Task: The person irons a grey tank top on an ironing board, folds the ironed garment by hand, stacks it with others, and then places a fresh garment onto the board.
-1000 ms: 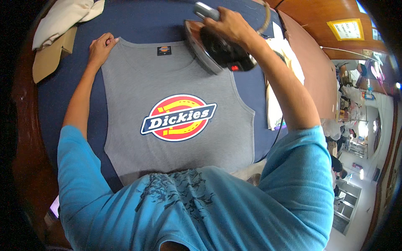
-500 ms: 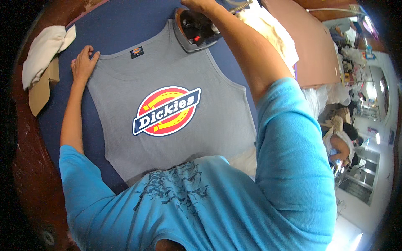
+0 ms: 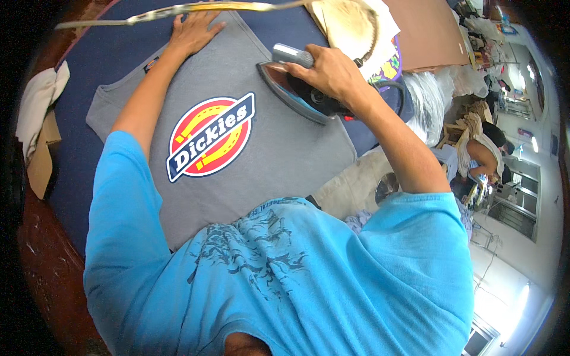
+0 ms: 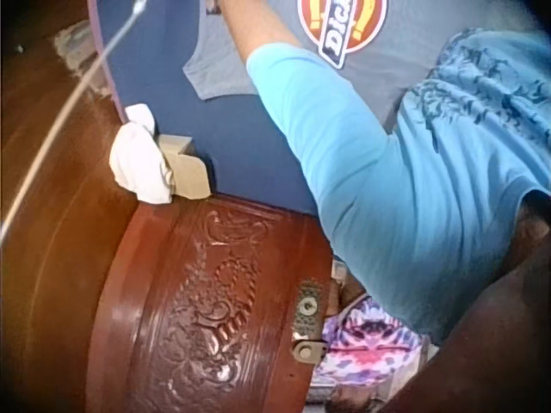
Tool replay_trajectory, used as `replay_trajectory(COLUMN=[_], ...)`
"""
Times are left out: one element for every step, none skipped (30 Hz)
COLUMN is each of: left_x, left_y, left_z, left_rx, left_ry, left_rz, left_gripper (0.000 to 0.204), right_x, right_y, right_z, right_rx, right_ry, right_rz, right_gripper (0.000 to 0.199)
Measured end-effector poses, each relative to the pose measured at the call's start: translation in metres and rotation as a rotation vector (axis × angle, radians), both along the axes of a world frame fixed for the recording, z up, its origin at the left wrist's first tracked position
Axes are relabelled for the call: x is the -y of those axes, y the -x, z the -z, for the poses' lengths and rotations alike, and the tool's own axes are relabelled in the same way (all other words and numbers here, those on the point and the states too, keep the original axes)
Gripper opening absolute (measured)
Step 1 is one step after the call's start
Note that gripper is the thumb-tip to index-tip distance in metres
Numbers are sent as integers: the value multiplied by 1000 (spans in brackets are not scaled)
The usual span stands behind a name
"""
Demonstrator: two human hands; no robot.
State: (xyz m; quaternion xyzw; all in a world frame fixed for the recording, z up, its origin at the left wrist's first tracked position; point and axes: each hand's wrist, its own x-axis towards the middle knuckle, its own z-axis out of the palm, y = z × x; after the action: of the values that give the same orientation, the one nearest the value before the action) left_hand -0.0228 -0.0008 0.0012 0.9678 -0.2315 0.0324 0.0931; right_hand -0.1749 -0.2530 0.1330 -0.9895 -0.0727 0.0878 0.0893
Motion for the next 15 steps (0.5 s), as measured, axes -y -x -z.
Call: replay_trajectory(left_x=[-9,-9,-4,2,3,4,5,4,1,-3,-1,-7,-17,-23,-24], left_y=[-9,-10,-1,5,11,16,13,15,17,19,18,31,47,66,95], left_z=[24,38,14,-2,-19,-22,-13,-10,-11,-12,-5,-4,-2,-3,-11], left_rx=[99,210,87,38,-4,-55,-2,39,86,131,266,309,353,391,475], left_ry=[52,107,7,2,-9,-15,-21,-34,-55,-79,-68,-36,-6,25,25], left_rz=[35,82,41,33,12,-5,-33,-44,-62,-86,-59,-56,-59,-55,-61], left_gripper=[55,55,55,55,55,55,56,56,56,56,55,54,53,52,47], right_x=[5,14,22,28,30,37,42,45,49,55,73,70,67,68,73], right_y=[3,12,23,38,54,67,71,76,73,64,59,57,54,54,55], right_z=[-2,-3,-6,-9,-9,-4,-2,-1,0,3,13,8,6,4,4], right_rx=[-47,-80,-120,-160,-127,-115,-119,-126,-95,-65,60,39,20,-5,-46], right_ry=[-23,-45,-43,-41,-31,-63,-73,-82,-70,-59,-30,-29,-51,-70,-114], right_rz=[10,34,27,17,2,13,102,185,264,335,264,248,204,168,112], right_gripper=[54,53,53,53,51,49,50,51,54,58,62,61,60,59,54])
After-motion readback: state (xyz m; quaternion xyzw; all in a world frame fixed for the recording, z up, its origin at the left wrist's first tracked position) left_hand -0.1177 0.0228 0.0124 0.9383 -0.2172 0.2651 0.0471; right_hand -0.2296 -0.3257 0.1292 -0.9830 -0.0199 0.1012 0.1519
